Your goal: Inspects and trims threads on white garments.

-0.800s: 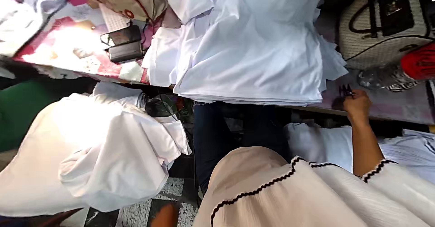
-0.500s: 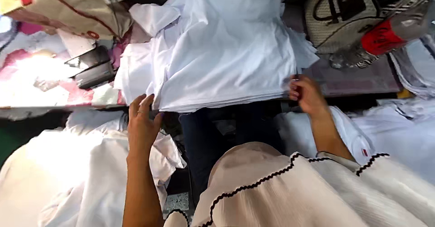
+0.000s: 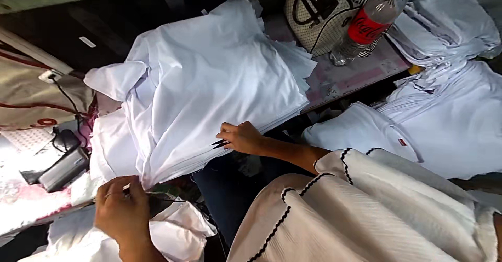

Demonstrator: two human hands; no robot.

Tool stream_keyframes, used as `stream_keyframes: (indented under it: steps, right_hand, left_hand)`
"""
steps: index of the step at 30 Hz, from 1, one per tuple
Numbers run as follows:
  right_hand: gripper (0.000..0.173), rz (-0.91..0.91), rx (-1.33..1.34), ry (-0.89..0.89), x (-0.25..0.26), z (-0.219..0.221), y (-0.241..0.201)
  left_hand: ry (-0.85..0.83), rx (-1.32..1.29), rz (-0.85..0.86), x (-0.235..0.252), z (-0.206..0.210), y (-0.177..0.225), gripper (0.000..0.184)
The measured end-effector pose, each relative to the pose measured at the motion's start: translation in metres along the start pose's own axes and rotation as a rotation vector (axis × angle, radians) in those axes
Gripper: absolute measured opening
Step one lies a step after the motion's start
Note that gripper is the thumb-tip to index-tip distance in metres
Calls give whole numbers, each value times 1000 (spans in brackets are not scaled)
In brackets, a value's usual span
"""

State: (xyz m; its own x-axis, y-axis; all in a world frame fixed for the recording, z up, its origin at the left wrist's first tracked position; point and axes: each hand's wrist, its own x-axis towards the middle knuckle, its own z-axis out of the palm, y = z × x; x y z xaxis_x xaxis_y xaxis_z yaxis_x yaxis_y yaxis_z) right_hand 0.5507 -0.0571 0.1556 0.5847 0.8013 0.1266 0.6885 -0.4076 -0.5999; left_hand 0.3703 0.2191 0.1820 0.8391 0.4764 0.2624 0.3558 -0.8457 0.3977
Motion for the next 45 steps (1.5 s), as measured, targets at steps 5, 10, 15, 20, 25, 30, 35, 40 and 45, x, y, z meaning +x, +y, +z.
stream_keyframes:
  steps: [5,10,15,20,25,30,35,40,45]
  right_hand:
    - [25,273,-90,385,-90,-63,72]
    - [18,517,-266,483,-154,-106,126]
    - [15,446,-208,567,-145,-113,132]
    - [31,408,-200,622,-117,-99,119]
    - [33,393,16,216,-123,-57,93]
    - [29,402,296,189,-128,-73,70]
    - [37,503,451,176,-104,-88,69]
    - [38,634,470,57,-106,-82,87]
    - [35,673,494,66,-104,-77,90]
  left_hand:
    - [-54,-211,110,13,16,80,31]
    - [-371,-499,454,19,99,216,24]
    - [-479,-413,639,28,174,290,32]
    - [-161,-342,660,32,189,302,14]
    - [-90,-158,149,49,137,221,21]
    - [-165,-278,-8,27,107,222,23]
    - [-239,-433,178,27,161,239,34]
    - [-522,-193,68,29,130,229,20]
    - [-471,-324,167,40,139,249,41]
